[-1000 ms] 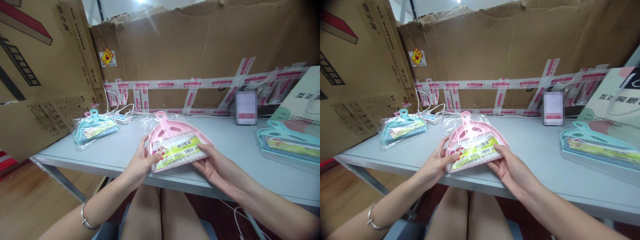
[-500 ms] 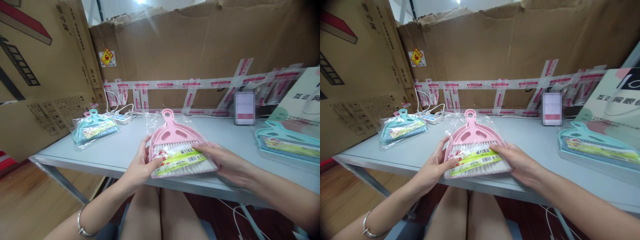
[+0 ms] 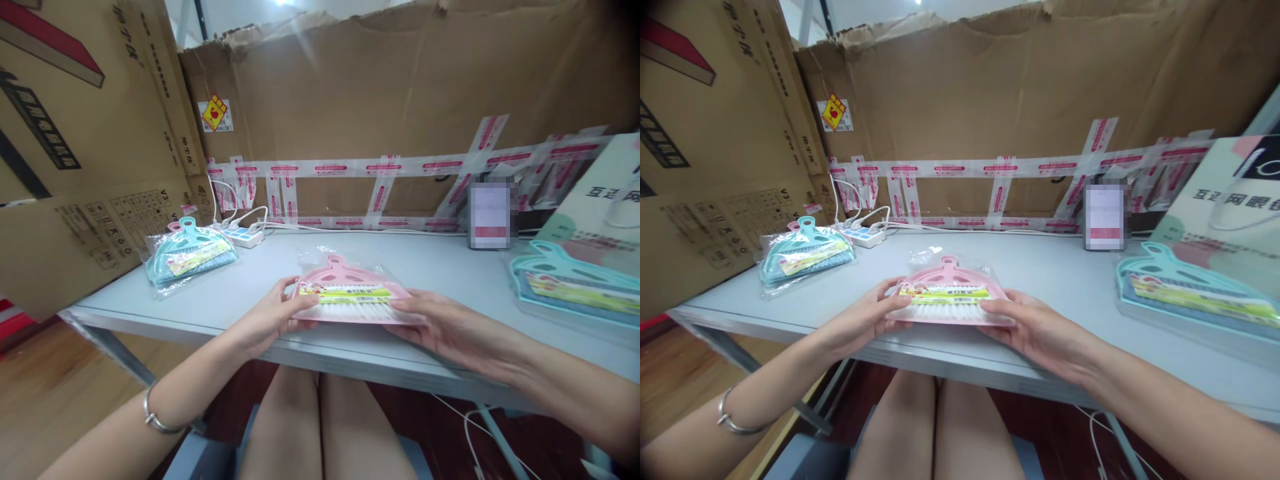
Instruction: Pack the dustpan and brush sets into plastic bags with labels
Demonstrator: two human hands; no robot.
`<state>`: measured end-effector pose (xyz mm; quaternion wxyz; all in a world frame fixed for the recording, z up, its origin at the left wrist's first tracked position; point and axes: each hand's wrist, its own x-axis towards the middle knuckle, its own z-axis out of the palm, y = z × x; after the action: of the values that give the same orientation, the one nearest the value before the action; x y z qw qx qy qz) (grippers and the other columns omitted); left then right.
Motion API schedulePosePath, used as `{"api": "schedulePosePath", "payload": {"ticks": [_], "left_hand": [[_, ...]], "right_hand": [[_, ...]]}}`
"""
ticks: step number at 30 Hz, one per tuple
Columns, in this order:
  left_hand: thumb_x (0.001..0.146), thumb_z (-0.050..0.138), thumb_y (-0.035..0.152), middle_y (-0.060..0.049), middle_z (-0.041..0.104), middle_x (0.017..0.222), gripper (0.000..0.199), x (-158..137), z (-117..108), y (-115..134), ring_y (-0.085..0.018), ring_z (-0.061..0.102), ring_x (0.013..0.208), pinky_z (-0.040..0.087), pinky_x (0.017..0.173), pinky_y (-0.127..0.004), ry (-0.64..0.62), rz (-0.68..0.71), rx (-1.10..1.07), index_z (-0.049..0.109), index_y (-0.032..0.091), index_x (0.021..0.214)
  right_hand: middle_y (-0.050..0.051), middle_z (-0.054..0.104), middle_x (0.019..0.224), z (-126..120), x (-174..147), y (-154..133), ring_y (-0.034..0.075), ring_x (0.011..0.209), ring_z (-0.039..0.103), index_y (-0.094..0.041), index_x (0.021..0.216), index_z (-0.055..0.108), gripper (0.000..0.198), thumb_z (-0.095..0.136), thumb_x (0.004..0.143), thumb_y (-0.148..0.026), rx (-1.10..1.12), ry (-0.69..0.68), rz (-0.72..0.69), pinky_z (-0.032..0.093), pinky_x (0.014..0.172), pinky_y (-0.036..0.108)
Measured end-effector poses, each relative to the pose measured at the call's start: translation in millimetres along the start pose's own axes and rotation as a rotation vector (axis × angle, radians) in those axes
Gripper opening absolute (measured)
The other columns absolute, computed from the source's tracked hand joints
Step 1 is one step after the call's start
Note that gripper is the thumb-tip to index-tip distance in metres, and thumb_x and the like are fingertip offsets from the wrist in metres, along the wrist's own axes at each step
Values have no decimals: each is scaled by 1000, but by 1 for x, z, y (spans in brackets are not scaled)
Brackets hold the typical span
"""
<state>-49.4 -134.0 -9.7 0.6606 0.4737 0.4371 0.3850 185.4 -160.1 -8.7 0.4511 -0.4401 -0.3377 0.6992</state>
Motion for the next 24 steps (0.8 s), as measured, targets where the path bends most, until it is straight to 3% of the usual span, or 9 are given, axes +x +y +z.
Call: {"api": "schedulePosePath", "payload": {"ticks": [4,8,11,14,18,21,24], "left_hand": [[65,73,11,-12,58,120,52,-1,-6,-7,-16,60,101,50,83,-23,-86,66,-67,50,14,111],[68,71,11,-10,64,102,45,4,-1,-10,-14,63,85,53,71,-23,34,97,-82,49,13,107],[72,68,17,-3,64,75,39,5,7,-7,-11,60,63,50,53,-21,183,89,-22,45,15,103],[77,63,25,1,57,62,34,2,9,-1,-9,55,53,46,48,-20,174,40,94,41,15,101],[73,68,35,1,55,71,63,-11,-3,-5,-11,55,61,49,56,-26,-58,51,311,32,15,120],[66,72,39,-4,54,92,85,-22,-13,-15,-17,57,80,51,69,-33,-31,288,640,25,23,134],[64,74,40,-12,44,127,80,-28,-15,-22,-29,46,114,41,94,-45,-15,545,985,37,30,135]], "right_hand": [[7,69,101,-1,-6,7,17,91,67,-14,108,58,49,75,63,-5,28,-38,-66,57,79,21],[8,71,88,4,-1,14,13,77,69,-9,92,63,26,69,68,-2,46,127,-74,57,72,16],[6,69,66,6,3,15,9,54,65,-10,75,63,5,64,75,-5,6,281,-41,56,53,13],[0,59,45,4,3,13,5,33,50,-13,63,58,17,61,79,-12,-51,350,-55,41,32,11],[-3,53,39,-8,-3,11,3,29,43,-13,65,60,19,62,80,-24,-144,297,-19,31,27,10],[-2,55,42,-17,-10,11,3,31,44,-14,65,61,22,65,77,-31,-217,233,16,32,29,10],[-1,57,45,-23,-18,11,3,33,45,-14,63,61,28,66,73,-41,-306,184,53,32,32,10]]}}
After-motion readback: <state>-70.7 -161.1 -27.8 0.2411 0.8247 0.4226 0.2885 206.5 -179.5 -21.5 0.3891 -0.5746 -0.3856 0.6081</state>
